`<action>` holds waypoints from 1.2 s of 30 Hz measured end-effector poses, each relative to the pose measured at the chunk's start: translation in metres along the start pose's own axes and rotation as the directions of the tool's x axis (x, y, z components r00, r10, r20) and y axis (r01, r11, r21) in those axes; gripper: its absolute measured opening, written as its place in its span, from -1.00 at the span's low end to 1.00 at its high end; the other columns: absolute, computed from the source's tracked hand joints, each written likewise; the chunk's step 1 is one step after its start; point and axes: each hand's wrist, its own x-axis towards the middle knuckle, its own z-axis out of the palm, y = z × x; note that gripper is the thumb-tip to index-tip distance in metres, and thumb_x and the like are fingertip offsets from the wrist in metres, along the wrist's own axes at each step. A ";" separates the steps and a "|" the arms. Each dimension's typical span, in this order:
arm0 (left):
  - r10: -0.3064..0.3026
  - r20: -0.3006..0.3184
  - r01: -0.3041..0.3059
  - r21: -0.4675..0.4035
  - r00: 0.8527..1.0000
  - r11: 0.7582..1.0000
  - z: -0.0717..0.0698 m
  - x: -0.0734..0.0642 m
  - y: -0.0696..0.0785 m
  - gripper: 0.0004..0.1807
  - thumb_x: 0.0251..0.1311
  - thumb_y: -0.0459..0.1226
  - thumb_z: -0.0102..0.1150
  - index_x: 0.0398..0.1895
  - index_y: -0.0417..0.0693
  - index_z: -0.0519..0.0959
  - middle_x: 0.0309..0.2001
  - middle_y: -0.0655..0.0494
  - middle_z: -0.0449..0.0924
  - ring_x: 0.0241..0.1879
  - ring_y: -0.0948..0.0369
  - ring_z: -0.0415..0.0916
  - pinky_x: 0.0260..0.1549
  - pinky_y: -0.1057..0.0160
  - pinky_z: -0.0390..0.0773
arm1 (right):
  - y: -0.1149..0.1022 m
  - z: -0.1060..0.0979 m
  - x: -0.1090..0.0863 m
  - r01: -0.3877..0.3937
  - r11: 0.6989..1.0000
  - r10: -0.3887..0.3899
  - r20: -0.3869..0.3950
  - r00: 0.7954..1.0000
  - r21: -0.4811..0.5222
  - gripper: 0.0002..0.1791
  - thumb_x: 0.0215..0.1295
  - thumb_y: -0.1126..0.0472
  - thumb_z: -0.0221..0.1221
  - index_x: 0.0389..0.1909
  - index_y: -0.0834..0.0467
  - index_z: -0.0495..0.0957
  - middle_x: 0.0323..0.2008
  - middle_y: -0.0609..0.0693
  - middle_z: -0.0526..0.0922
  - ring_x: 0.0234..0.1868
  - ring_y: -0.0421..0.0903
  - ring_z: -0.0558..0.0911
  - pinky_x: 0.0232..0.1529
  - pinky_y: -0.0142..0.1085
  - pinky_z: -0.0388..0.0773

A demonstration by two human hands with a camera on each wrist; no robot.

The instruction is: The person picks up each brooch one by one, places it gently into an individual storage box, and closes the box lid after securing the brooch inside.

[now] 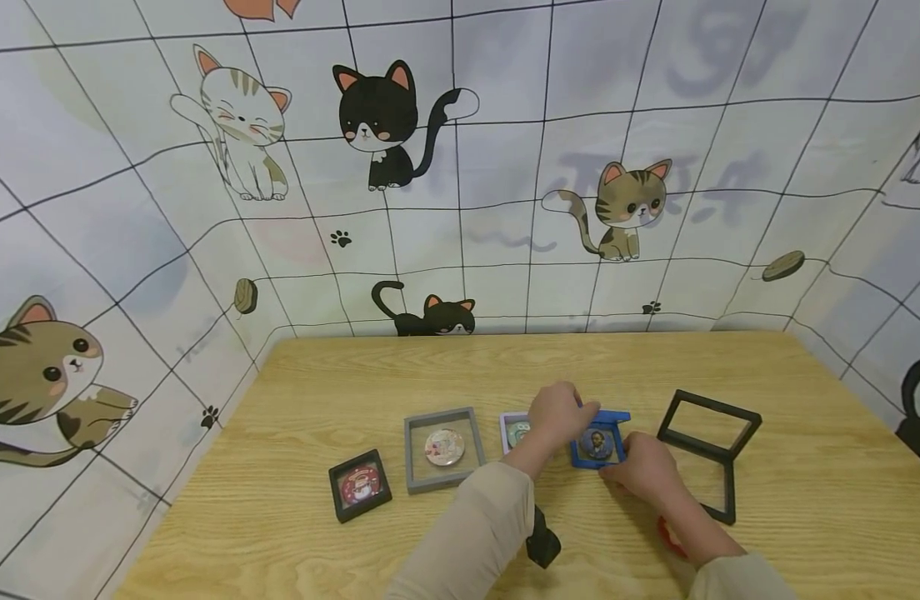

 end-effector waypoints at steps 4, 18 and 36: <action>-0.006 0.046 0.003 0.054 0.999 0.999 0.001 -0.003 0.000 -0.63 0.10 -0.04 0.14 -0.68 -0.09 0.44 -0.81 0.20 0.27 -0.81 0.31 0.15 -0.82 0.40 0.18 | 0.000 0.001 0.000 0.007 1.000 -0.007 -0.009 1.000 -0.001 -0.67 -0.16 0.28 0.32 -0.49 0.44 0.43 -0.77 -0.02 0.44 -0.74 -0.15 0.40 -0.68 -0.32 0.30; -0.021 0.154 0.009 0.073 0.988 0.997 0.004 -0.010 -0.002 -0.65 0.06 -0.06 0.19 -0.67 -0.05 0.36 -0.77 0.20 0.21 -0.80 0.30 0.12 -0.82 0.38 0.15 | 0.002 -0.001 0.000 -0.015 0.999 0.015 0.010 1.000 0.040 -0.55 -0.14 0.27 0.32 -0.36 0.53 0.39 -0.67 0.03 0.51 -0.72 -0.16 0.48 -0.66 -0.30 0.38; 0.009 0.173 -0.052 0.248 0.985 0.967 0.023 -0.012 -0.007 -0.71 -0.01 -0.06 0.25 -0.40 -0.10 0.53 -0.59 0.19 0.43 -0.65 0.30 0.31 -0.73 0.39 0.30 | 0.002 -0.001 0.000 -0.023 1.000 0.023 -0.020 1.000 0.002 -0.64 -0.18 0.24 0.35 -0.50 0.41 0.42 -0.67 0.03 0.49 -0.66 -0.10 0.45 -0.63 -0.31 0.34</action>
